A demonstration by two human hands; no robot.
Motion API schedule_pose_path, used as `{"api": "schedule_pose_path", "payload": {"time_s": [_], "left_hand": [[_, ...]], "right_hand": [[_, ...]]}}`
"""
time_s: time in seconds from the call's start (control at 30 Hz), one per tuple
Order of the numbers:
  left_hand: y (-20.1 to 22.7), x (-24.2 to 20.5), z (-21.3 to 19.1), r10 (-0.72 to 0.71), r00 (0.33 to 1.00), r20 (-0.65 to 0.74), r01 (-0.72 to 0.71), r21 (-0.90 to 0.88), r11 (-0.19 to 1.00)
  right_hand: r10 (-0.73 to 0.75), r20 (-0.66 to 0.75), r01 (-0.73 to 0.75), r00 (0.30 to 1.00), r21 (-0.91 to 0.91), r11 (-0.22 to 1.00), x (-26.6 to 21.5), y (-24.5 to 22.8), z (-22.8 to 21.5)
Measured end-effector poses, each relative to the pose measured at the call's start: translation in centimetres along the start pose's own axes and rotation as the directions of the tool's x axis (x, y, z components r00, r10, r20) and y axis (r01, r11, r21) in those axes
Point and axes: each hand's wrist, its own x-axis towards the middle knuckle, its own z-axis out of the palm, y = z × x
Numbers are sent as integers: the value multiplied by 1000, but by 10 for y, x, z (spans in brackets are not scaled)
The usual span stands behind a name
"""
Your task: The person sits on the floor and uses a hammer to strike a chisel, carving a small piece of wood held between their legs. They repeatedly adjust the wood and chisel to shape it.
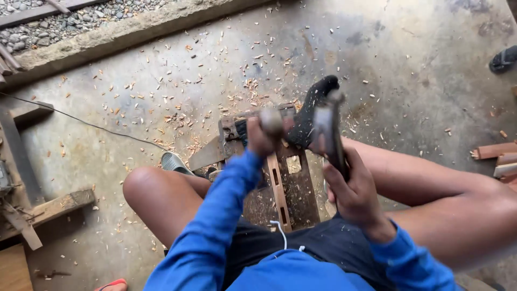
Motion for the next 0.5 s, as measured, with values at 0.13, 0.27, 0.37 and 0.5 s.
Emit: {"api": "schedule_pose_path", "payload": {"time_s": [0.13, 0.27, 0.37, 0.5], "left_hand": [[63, -75, 38, 328, 850, 412, -511, 491, 705], [28, -114, 13, 173, 675, 717, -661, 484, 574], [1, -123, 1, -73, 420, 905, -803, 408, 435], [41, -88, 22, -56, 279, 959, -854, 275, 441]], "right_hand": [[-66, -56, 79, 996, 277, 958, -18, 51, -8], [-35, -177, 111, 984, 440, 891, -15, 61, -9], [-21, -182, 95, 983, 408, 908, -14, 73, -11], [27, -186, 53, 982, 412, 909, -13, 95, -8]]}}
